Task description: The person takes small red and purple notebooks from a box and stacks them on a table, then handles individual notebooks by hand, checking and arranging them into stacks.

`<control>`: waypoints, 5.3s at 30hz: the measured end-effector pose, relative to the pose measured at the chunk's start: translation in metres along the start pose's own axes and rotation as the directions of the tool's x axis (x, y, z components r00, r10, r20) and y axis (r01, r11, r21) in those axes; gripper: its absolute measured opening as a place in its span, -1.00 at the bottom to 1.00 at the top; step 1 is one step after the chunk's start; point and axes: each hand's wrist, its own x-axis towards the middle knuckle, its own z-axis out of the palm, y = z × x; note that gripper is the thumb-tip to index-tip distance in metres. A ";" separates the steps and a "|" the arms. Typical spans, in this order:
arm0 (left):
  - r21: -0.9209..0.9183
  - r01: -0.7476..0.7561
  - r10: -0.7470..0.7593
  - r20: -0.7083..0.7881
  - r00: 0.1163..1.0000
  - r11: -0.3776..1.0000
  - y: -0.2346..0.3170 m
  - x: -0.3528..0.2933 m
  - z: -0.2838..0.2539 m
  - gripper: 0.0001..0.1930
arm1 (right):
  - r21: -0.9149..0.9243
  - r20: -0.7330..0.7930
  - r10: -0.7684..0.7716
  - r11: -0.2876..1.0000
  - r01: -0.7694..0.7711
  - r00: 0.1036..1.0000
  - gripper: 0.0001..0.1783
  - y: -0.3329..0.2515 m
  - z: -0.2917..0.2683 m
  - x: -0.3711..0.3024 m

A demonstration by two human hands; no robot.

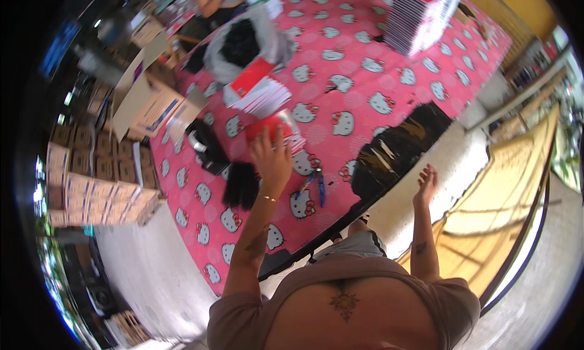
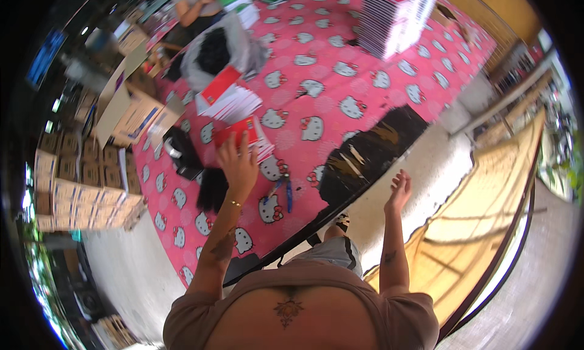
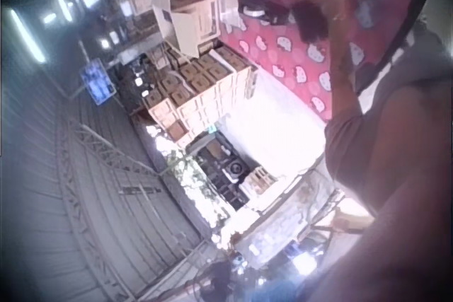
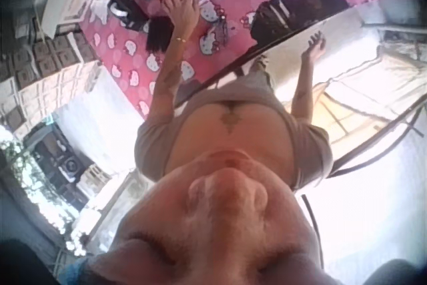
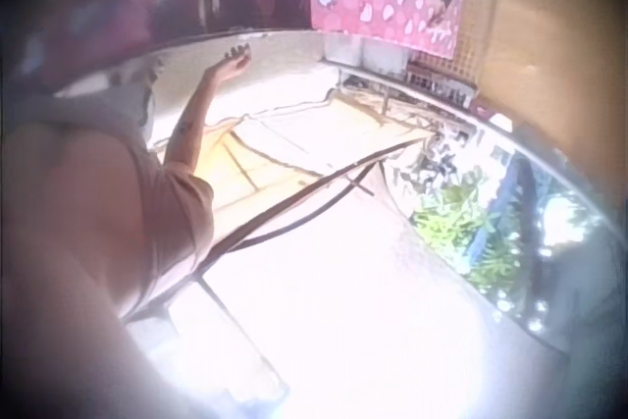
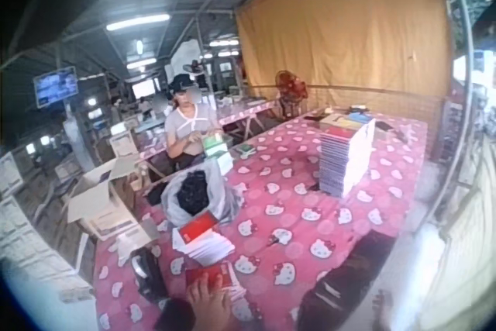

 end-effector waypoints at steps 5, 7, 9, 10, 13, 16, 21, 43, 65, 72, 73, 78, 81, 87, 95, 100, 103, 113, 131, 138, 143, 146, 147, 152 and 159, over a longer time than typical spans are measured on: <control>-0.315 -0.044 0.100 0.165 0.981 0.948 0.060 -0.041 -0.031 -0.41 | 0.075 0.015 0.626 0.777 -0.625 0.780 -0.45 0.132 -0.021 0.059; -0.401 -0.070 0.223 0.350 0.910 0.913 0.095 -0.088 -0.043 -0.37 | 0.146 0.029 0.749 0.652 -0.745 0.662 -0.32 0.160 0.016 0.077; -0.300 -0.063 0.199 0.451 0.870 0.952 0.115 -0.112 -0.044 -0.37 | 0.164 0.073 0.691 0.703 -0.693 0.719 -0.28 0.211 0.024 0.103; -0.278 -0.093 0.223 0.481 0.848 0.956 0.126 -0.110 -0.039 -0.37 | 0.233 0.189 0.583 0.755 -0.613 0.790 -0.27 0.243 0.014 0.131; -0.299 -0.111 0.249 0.478 0.842 0.948 0.130 -0.104 -0.029 -0.41 | 0.506 0.618 0.143 0.681 -0.530 0.773 -0.29 0.295 0.017 0.196; -0.307 -0.077 0.220 0.466 0.857 0.948 0.122 -0.121 -0.021 -0.43 | 0.564 0.545 0.190 0.638 -0.525 0.817 -0.32 0.296 0.048 0.220; -0.298 -0.036 0.173 0.450 0.876 0.954 0.124 -0.127 -0.019 -0.44 | 0.615 0.466 0.226 0.612 -0.496 0.856 -0.36 0.287 0.084 0.240; -0.416 -0.028 0.178 0.327 0.928 0.909 0.117 -0.128 -0.029 -0.42 | 0.010 -0.058 0.706 0.707 -0.707 0.706 -0.19 0.246 -0.153 -0.015; -0.421 0.013 0.064 0.167 0.984 0.907 0.104 -0.144 -0.024 -0.48 | -0.567 0.449 -0.427 0.542 0.620 0.785 -0.88 0.029 0.026 -0.091; -0.549 0.100 -0.055 0.098 0.994 0.830 0.099 -0.139 -0.036 -0.43 | 0.026 0.793 -0.402 0.772 0.635 0.457 -0.69 -0.053 0.245 -0.105; -0.587 0.171 -0.128 0.115 0.985 0.791 0.099 -0.132 -0.040 -0.43 | 0.060 0.822 -0.311 0.881 0.470 0.478 -0.69 -0.042 0.266 -0.086; -0.609 0.395 -0.594 -0.159 0.789 0.688 0.022 -0.074 -0.029 -0.41 | 0.031 0.867 -0.111 0.985 0.171 0.486 -0.67 -0.039 0.322 -0.116; -0.553 0.424 -0.632 -0.262 0.730 0.718 -0.001 -0.042 -0.029 -0.41 | 0.131 0.877 -0.252 0.945 0.300 0.410 -0.66 -0.031 0.314 -0.113; -0.463 0.584 -0.736 -0.288 0.613 0.667 -0.029 -0.036 0.016 -0.39 | 0.392 0.831 -0.556 0.621 0.679 0.029 -0.57 -0.026 0.294 -0.128; -0.659 0.745 -0.892 0.268 0.363 0.106 -0.017 -0.035 0.007 -0.33 | 0.504 0.763 -0.644 0.537 0.676 -0.056 -0.57 -0.031 0.293 -0.112; -0.185 0.420 -0.459 -0.403 0.792 0.888 0.017 -0.032 -0.018 -0.45 | 0.583 0.627 -0.740 0.236 0.778 -0.245 -0.68 -0.044 0.302 -0.104; -0.115 0.259 -0.283 -0.424 0.860 0.959 0.042 -0.040 -0.042 -0.46 | 0.667 0.529 -0.811 0.215 0.714 -0.250 -0.78 -0.057 0.307 -0.100; -0.108 0.467 -0.451 0.145 0.881 0.878 0.109 -0.154 -0.055 -0.52 | 0.391 0.867 -0.476 0.834 0.389 0.148 -0.78 -0.051 0.194 -0.050; -0.742 0.581 -0.647 0.268 0.714 0.334 0.114 -0.157 -0.043 -0.34 | 0.100 0.984 -0.055 0.957 0.272 -0.166 -0.57 0.002 0.168 -0.085; -0.749 0.381 -0.578 -0.004 0.816 0.542 0.131 -0.159 -0.030 -0.47 | 0.043 0.987 0.018 0.928 0.369 -0.161 -0.69 -0.010 0.159 -0.089; -0.333 0.586 -0.662 -0.192 0.725 0.739 0.015 -0.141 -0.033 -0.67 | -0.046 0.983 0.089 0.966 0.255 -0.162 -0.73 -0.014 0.155 -0.089; 0.243 0.567 -0.574 -0.050 0.818 0.787 -0.038 -0.155 -0.003 -0.76 | 0.068 0.973 -0.002 0.958 0.278 -0.230 -0.72 -0.010 0.159 -0.104; 0.357 0.512 -0.559 0.035 0.828 0.781 -0.040 -0.147 -0.004 -0.78 | 0.052 0.974 0.015 0.957 0.286 -0.227 -0.71 -0.008 0.159 -0.100; 0.274 0.491 -0.499 -0.046 0.865 0.827 -0.040 -0.145 -0.020 -0.83 | -0.010 0.970 0.075 0.963 0.271 -0.231 -0.67 -0.017 0.160 -0.102; -0.134 0.524 -0.541 -0.201 0.816 0.841 0.017 -0.139 -0.068 -0.87 | 0.022 0.953 0.080 0.944 0.329 -0.294 -0.66 -0.014 0.165 -0.102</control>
